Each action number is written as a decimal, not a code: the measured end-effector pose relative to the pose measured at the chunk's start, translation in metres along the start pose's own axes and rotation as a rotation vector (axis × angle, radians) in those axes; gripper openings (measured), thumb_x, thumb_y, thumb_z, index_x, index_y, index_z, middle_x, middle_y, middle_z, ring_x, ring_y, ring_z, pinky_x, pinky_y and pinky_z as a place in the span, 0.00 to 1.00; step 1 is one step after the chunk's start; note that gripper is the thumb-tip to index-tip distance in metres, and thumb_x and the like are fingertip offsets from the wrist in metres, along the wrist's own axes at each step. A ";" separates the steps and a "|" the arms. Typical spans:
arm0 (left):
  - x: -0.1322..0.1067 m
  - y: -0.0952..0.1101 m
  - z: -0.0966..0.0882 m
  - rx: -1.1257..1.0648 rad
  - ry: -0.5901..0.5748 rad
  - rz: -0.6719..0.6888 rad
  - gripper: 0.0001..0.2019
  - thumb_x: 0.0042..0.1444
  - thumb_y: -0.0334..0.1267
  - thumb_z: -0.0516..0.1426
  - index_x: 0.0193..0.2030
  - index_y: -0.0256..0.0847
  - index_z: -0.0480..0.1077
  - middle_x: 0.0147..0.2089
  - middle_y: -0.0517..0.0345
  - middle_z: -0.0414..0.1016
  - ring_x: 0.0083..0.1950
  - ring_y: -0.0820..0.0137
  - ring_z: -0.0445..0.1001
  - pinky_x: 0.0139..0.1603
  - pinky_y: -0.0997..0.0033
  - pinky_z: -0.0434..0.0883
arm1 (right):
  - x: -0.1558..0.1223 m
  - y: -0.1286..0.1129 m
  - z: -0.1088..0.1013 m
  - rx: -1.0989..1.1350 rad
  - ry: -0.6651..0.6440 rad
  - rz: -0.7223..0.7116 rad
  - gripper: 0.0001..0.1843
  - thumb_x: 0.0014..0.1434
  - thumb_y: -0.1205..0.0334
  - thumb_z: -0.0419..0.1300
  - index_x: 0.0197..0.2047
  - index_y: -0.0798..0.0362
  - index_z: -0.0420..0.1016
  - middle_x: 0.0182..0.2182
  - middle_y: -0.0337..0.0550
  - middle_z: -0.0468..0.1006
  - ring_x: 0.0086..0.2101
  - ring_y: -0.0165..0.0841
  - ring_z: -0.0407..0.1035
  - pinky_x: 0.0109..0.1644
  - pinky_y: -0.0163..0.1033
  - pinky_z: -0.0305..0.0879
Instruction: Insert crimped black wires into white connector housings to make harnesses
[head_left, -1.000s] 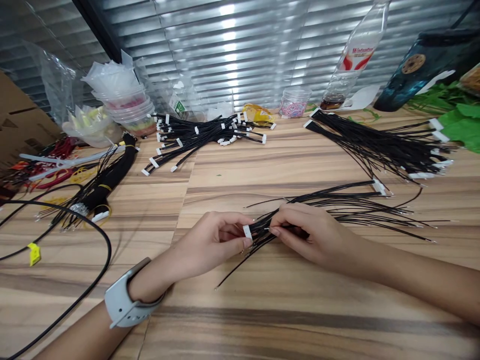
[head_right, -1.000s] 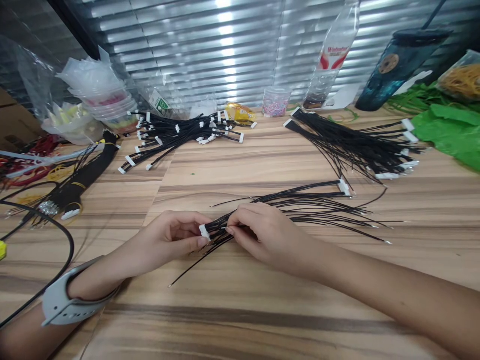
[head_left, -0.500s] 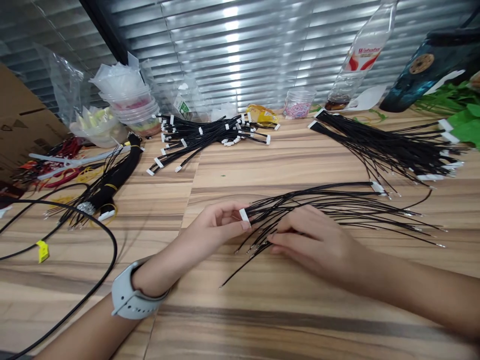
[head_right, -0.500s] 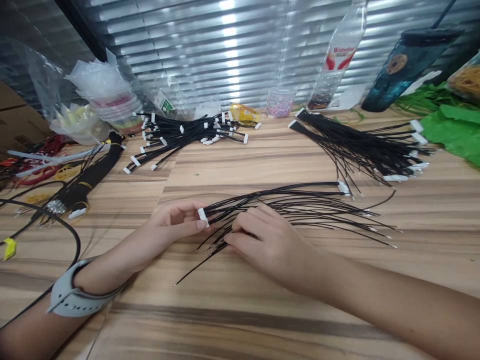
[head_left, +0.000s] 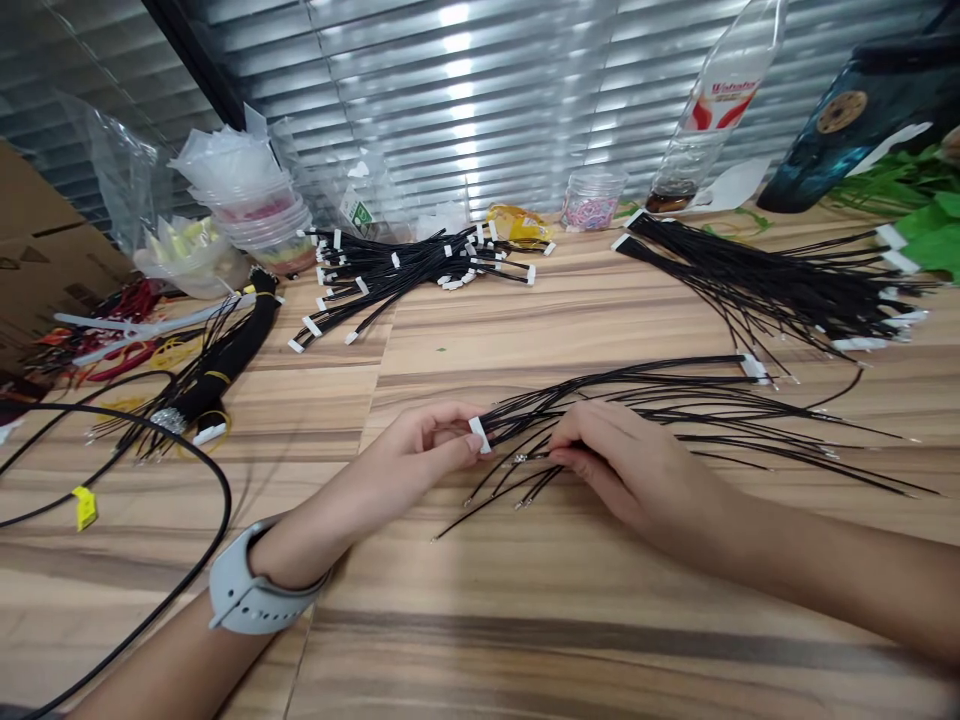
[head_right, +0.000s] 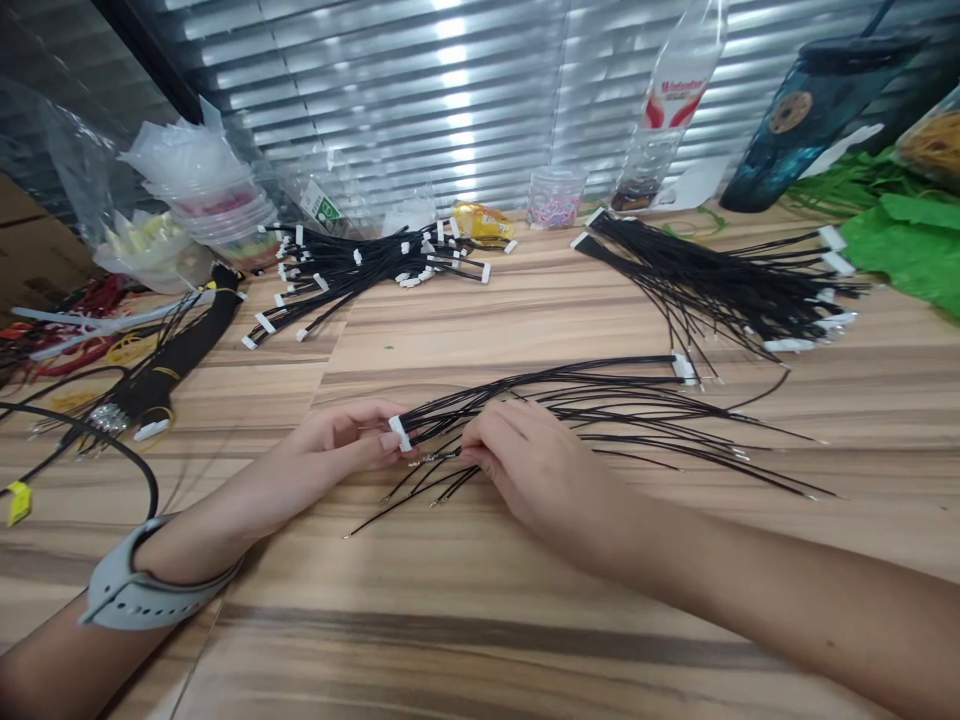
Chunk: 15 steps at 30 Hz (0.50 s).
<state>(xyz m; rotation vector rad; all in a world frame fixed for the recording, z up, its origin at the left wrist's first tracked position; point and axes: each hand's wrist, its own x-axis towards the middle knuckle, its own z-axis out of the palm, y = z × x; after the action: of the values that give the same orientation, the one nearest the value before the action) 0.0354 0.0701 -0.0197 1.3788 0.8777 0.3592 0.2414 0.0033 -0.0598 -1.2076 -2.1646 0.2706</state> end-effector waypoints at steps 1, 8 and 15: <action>0.000 0.001 0.000 -0.004 -0.003 0.002 0.04 0.55 0.31 0.56 0.36 0.37 0.72 0.34 0.61 0.74 0.38 0.76 0.69 0.44 0.77 0.64 | 0.000 0.000 -0.001 0.021 0.020 0.010 0.07 0.62 0.71 0.48 0.36 0.55 0.66 0.30 0.42 0.69 0.33 0.31 0.63 0.37 0.35 0.59; -0.001 0.000 0.001 0.036 0.016 -0.041 0.09 0.54 0.32 0.57 0.43 0.38 0.72 0.37 0.59 0.76 0.38 0.75 0.69 0.43 0.77 0.64 | 0.003 -0.002 -0.003 0.018 -0.011 0.046 0.07 0.61 0.69 0.48 0.33 0.54 0.64 0.30 0.43 0.68 0.33 0.32 0.62 0.38 0.38 0.59; 0.000 -0.006 0.005 0.112 0.024 -0.057 0.11 0.54 0.38 0.57 0.43 0.39 0.71 0.32 0.59 0.73 0.37 0.72 0.68 0.37 0.75 0.64 | 0.003 0.000 -0.001 0.046 -0.012 0.069 0.08 0.61 0.69 0.48 0.32 0.54 0.65 0.31 0.42 0.68 0.33 0.31 0.61 0.37 0.37 0.58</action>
<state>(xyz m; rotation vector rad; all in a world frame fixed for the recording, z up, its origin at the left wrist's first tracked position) 0.0374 0.0654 -0.0254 1.4518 0.9677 0.2870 0.2410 0.0058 -0.0578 -1.2597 -2.1176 0.3561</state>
